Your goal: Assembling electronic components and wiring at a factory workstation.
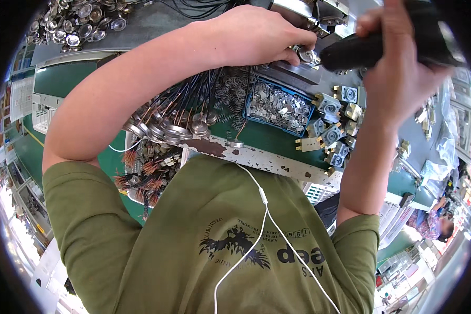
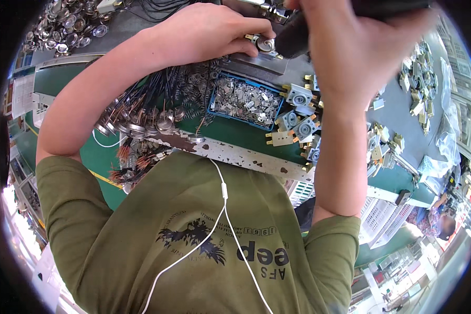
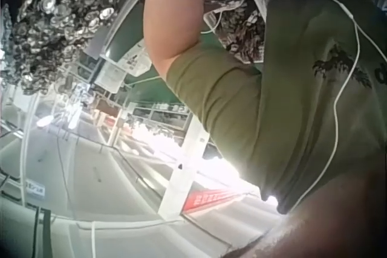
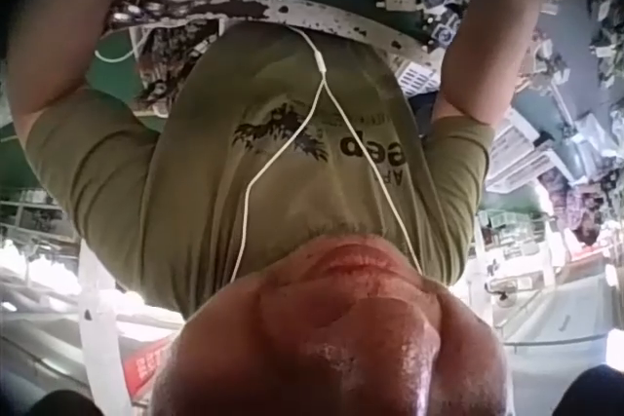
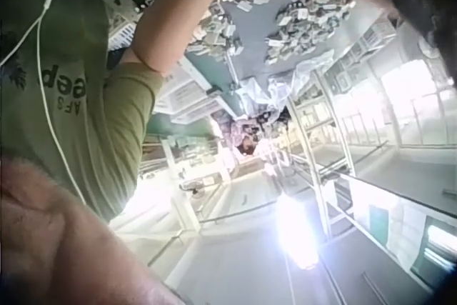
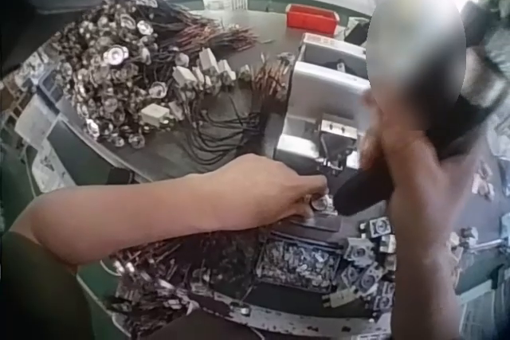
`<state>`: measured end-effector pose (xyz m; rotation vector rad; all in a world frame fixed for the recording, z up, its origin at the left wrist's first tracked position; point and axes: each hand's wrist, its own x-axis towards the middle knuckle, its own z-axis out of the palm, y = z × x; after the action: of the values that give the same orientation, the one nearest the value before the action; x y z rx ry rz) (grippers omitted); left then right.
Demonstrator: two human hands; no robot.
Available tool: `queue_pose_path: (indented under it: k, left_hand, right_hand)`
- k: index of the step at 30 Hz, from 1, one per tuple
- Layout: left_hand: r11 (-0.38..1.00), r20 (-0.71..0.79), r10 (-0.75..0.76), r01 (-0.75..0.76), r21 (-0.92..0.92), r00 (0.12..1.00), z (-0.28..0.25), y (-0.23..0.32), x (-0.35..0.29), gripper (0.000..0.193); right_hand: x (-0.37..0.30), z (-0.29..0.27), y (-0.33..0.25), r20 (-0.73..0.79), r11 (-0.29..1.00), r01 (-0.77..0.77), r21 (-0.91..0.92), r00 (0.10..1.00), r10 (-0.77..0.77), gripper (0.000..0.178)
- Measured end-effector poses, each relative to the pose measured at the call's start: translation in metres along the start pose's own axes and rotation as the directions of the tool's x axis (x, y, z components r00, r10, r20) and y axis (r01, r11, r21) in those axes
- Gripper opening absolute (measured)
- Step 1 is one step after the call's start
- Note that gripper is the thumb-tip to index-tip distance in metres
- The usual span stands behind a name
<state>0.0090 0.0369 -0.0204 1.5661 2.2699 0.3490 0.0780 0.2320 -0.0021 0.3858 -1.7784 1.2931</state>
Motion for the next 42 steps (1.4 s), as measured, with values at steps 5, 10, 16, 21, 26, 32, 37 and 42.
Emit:
queue_pose_path:
  k: [5,10,16,21,26,32,37,42]
  left_hand:
    - [0.998,0.01,0.003,-0.002,-0.066,1.0,0.002,-0.005,0.001,0.028]
    - [1.0,-0.156,0.004,0.0,0.023,0.988,0.021,-0.007,0.002,0.03]
    - [0.998,-0.148,0.052,-0.047,0.034,0.988,0.026,-0.007,0.008,0.027]
    - [1.0,-0.088,-0.005,0.004,-0.011,0.996,0.021,-0.005,0.004,0.028]
    - [1.0,-0.057,-0.026,0.025,-0.007,0.998,0.014,0.0,0.003,0.027]
    - [0.999,-0.042,-0.041,0.041,0.008,0.998,0.015,-0.003,0.003,0.033]
    - [0.999,-0.031,-0.039,0.04,0.02,0.999,0.017,-0.001,0.003,0.032]
    - [0.999,-0.124,-0.012,0.008,-0.032,0.992,0.022,-0.007,-0.001,0.027]
  right_hand:
    - [0.026,-0.06,0.02,0.2,0.977,0.113,-0.18,0.977,-0.076,0.012]
    - [0.022,-0.035,-0.007,0.077,0.996,0.047,-0.078,0.996,-0.041,0.013]
    - [0.036,-0.029,-0.004,-0.068,0.997,0.029,0.076,0.997,-0.024,0.016]
    - [0.045,0.011,-0.008,-0.139,0.971,0.013,0.239,0.99,0.021,0.019]
    - [0.047,0.024,-0.019,-0.22,0.943,0.003,0.333,0.973,0.075,0.022]
    - [0.051,0.026,-0.015,-0.141,0.965,0.009,0.261,0.99,0.029,0.02]
    - [0.052,0.031,-0.018,-0.071,0.995,-0.018,0.094,0.997,0.025,0.019]
    - [0.046,0.039,-0.033,-0.083,0.996,-0.081,0.021,0.993,0.083,0.018]
